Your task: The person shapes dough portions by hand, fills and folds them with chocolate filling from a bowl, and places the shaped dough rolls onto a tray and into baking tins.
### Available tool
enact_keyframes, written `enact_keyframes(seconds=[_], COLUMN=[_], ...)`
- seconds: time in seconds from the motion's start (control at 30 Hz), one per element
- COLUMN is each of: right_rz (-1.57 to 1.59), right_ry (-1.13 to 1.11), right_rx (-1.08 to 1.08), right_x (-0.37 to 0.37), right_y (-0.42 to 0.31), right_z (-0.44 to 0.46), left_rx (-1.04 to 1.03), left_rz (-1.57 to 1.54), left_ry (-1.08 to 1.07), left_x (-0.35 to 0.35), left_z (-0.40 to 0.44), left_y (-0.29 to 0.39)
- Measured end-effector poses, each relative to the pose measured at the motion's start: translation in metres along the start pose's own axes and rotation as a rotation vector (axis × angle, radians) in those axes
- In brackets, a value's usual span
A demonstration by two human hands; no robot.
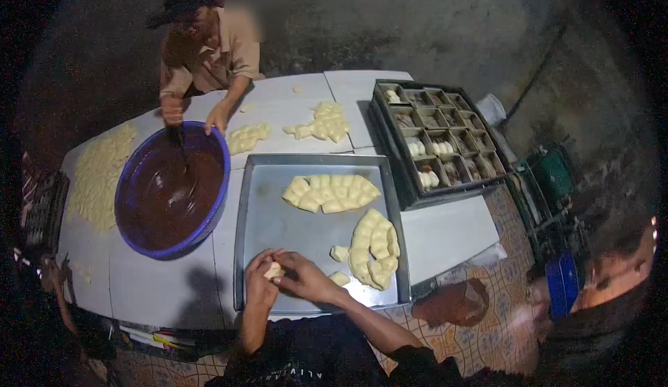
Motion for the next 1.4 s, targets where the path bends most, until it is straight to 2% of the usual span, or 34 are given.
enact_keyframes(seconds=[0.03,0.07,0.13,0.17,0.2,0.23,0.27,0.33,0.37,0.4,0.47,0.5,0.53,0.6,0.63,0.67,0.73,0.77,0.8,0.87,0.93,0.97,1.0,1.07,1.13,1.2,1.27,1.3,1.37,1.4], right_rz=[0.08,-0.017,-0.389,-0.586,-0.779,-0.77,-0.763,-0.392,-0.151,-0.006,0.525,0.673,0.375,-0.667,-0.588,-0.472,-0.766,-0.839,-0.873,-0.429,0.08,0.213,0.318,-0.175,-0.21,-0.435,-0.951,-0.962,-0.973,-0.707], right_ry=[-0.032,0.048,0.109,0.075,0.035,-0.108,-0.053,-0.147,-0.118,-0.217,-0.307,-0.324,-0.24,-0.104,0.032,0.083,-0.097,-0.195,-0.163,-0.365,-0.323,-0.308,-0.336,-0.271,0.283,0.487,0.477,0.48,0.221,0.392], right_rx=[-0.217,-0.229,-0.165,-0.144,-0.117,-0.11,-0.028,-0.171,-0.273,-0.305,-0.394,-0.4,-0.29,-0.143,-0.054,-0.105,-0.201,-0.311,-0.067,-0.258,-0.284,-0.156,-0.103,-0.193,-0.454,-0.376,-0.181,-0.177,-0.302,-0.204], right_x=[0.013,0.027,0.06,0.071,0.077,0.073,0.071,0.064,0.06,0.056,0.038,0.031,0.025,0.03,0.035,0.039,0.041,0.033,0.021,0.02,0.012,0.01,0.0,0.018,0.081,0.145,0.19,0.194,0.192,0.193], right_y=[-0.001,0.021,0.064,0.075,0.085,0.094,0.092,0.096,0.084,0.064,0.058,0.061,0.07,0.068,0.062,0.059,0.034,0.063,0.099,0.091,0.049,0.034,0.049,0.087,0.103,0.126,0.143,0.15,0.178,0.205], right_z=[0.0,-0.005,-0.013,-0.017,-0.023,-0.022,-0.027,-0.017,-0.012,0.0,0.008,0.009,0.013,-0.006,-0.013,-0.027,-0.047,-0.071,-0.093,-0.085,-0.05,-0.036,-0.034,-0.023,-0.008,-0.003,-0.005,-0.005,0.0,-0.002], left_rx=[0.016,0.037,-0.104,-0.239,-0.22,-0.187,-0.159,-0.096,-0.175,-0.254,-0.182,-0.197,-0.213,-0.183,-0.284,-0.383,-0.377,-0.213,-0.053,-0.11,-0.18,-0.184,-0.156,-0.142,-0.389,-0.32,-0.346,-0.415,-0.4,-0.38], left_rz=[-0.044,-0.085,0.067,0.187,0.192,0.265,0.334,0.381,0.549,0.721,0.764,0.695,0.621,0.698,0.722,0.743,0.786,0.88,0.971,1.081,1.116,1.117,1.179,1.248,1.275,1.234,1.259,1.263,1.249,1.253], left_ry=[0.089,0.179,0.222,0.259,0.26,0.215,0.168,0.156,0.103,0.048,0.0,-0.04,-0.081,-0.121,-0.13,-0.133,-0.093,-0.014,0.063,0.097,0.057,0.044,0.096,0.148,0.09,0.081,0.039,0.021,0.025,0.042], left_x=[0.008,0.017,0.04,0.042,0.053,0.064,0.073,0.06,0.046,0.037,0.041,0.037,0.034,0.041,0.045,0.046,0.044,0.05,0.055,0.054,0.055,0.052,0.052,0.057,0.05,0.043,0.041,0.034,0.042,0.048], left_z=[0.002,0.002,0.003,0.002,0.006,0.011,0.016,0.008,0.002,-0.004,-0.008,-0.01,-0.012,-0.013,-0.016,-0.018,-0.025,-0.024,-0.021,-0.021,-0.019,-0.021,-0.022,-0.023,-0.026,-0.028,-0.025,-0.027,-0.022,-0.022], left_y=[0.004,0.006,0.019,0.026,0.024,0.02,0.015,0.02,0.026,0.03,0.029,0.028,0.027,0.03,0.032,0.032,0.04,0.038,0.034,0.031,0.026,0.025,0.027,0.029,0.03,0.032,0.03,0.032,0.024,0.022])
Point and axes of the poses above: each hand's wrist, its own z-axis towards the middle knuckle, its own x-axis out of the back of the hand, y = z × x, the point moved 5 cm from there along z, towards the middle knuckle, and after that the axes turned 7 degrees about y, right-handed, at the moved point
